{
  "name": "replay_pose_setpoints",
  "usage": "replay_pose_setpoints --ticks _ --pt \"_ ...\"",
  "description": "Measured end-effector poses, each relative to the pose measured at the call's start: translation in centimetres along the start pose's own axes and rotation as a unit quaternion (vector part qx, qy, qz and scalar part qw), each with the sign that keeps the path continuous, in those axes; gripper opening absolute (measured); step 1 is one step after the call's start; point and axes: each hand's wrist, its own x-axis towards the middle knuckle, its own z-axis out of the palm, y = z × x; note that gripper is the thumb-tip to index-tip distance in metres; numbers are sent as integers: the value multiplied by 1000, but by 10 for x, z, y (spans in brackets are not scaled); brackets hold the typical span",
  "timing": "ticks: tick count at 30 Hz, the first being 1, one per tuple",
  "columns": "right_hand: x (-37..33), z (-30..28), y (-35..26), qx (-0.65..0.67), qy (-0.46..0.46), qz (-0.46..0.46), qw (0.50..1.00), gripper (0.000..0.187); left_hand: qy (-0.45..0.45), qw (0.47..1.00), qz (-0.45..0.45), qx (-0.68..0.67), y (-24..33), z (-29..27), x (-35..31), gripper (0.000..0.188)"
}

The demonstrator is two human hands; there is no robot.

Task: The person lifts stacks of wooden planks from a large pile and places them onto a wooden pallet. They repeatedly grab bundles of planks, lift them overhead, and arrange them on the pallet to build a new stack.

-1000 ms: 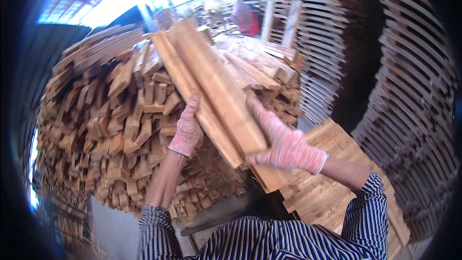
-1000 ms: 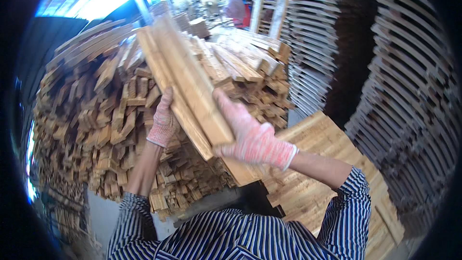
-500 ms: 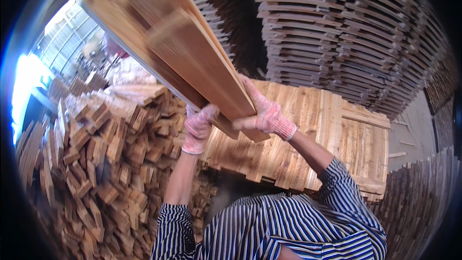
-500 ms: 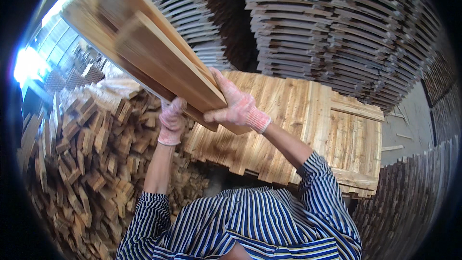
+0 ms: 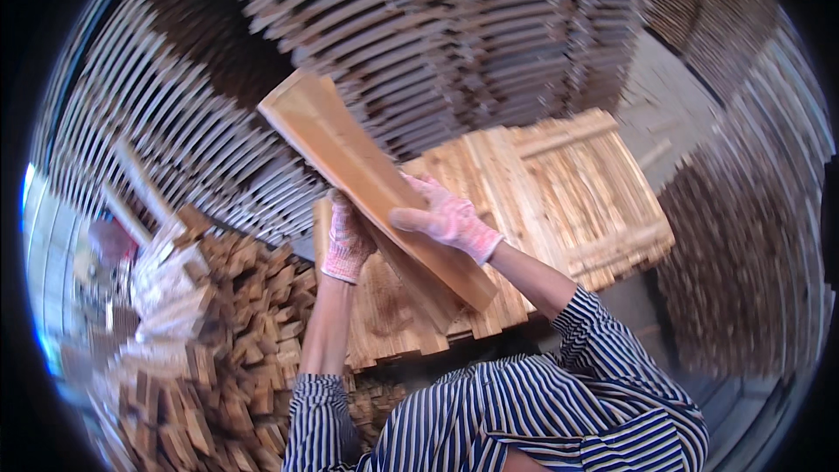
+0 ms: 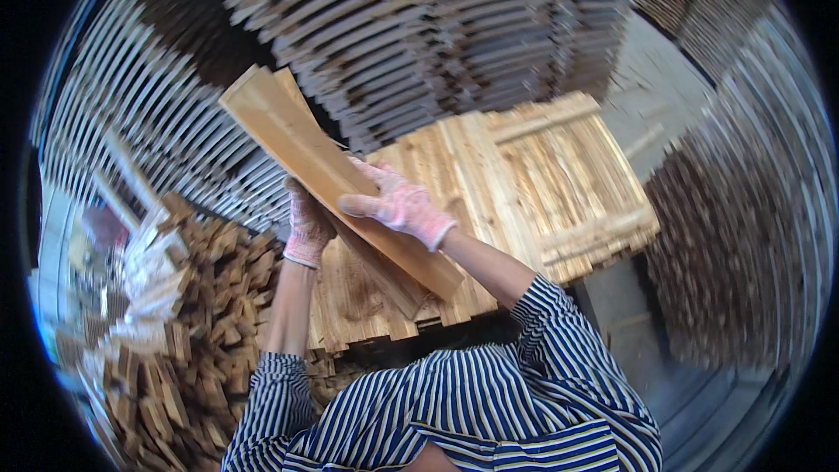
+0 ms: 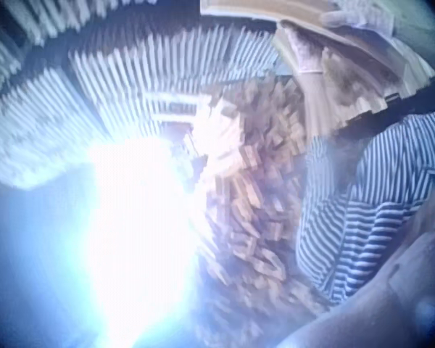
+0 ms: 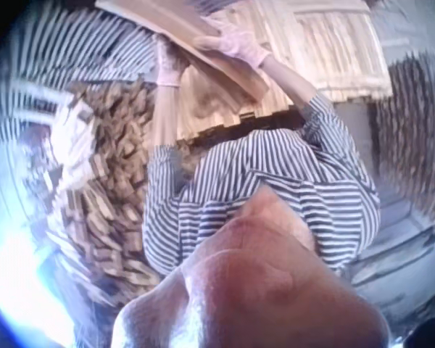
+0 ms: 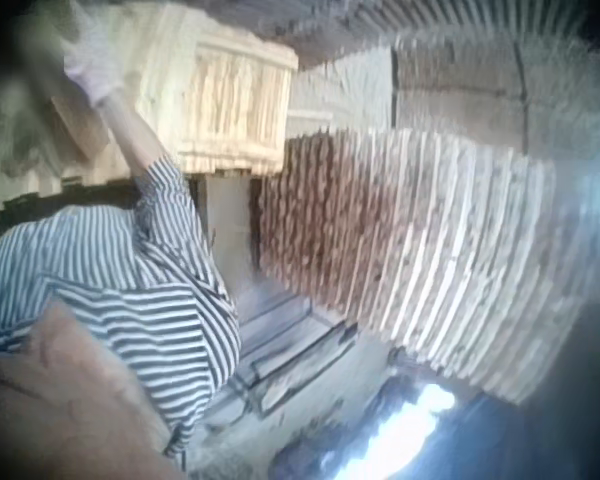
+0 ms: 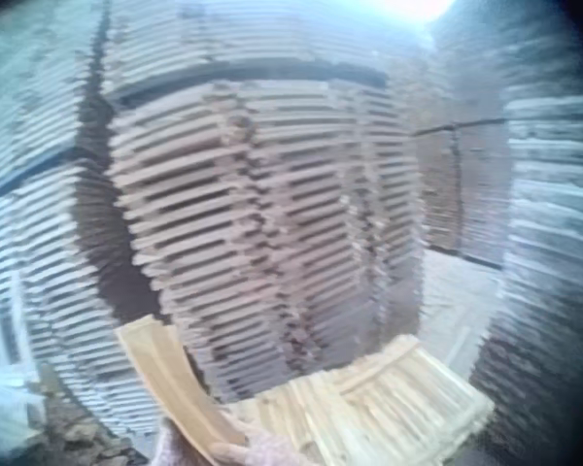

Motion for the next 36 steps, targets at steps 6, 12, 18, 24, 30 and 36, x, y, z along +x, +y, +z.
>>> replay_pose_setpoints --ticks 6,12,18,24,30,36 --pt "50 -92 84 475 -591 353 549 98 76 989 -61 -113 -127 9 24 88" --pt "-67 -75 125 426 -569 357 606 93 11 975 -200 -99 -210 31 51 88" --pt "-145 39 211 337 -660 360 567 73 -4 964 -258 -70 -246 24 79 93" --pt "-153 30 172 352 -629 306 622 77 20 955 -296 -14 -239 66 104 101" --pt "-88 -8 177 448 -641 342 520 89 42 962 -270 -11 -251 82 129 102" --pt "-156 54 259 332 -682 304 576 63 62 953 -294 -46 -272 81 144 101"
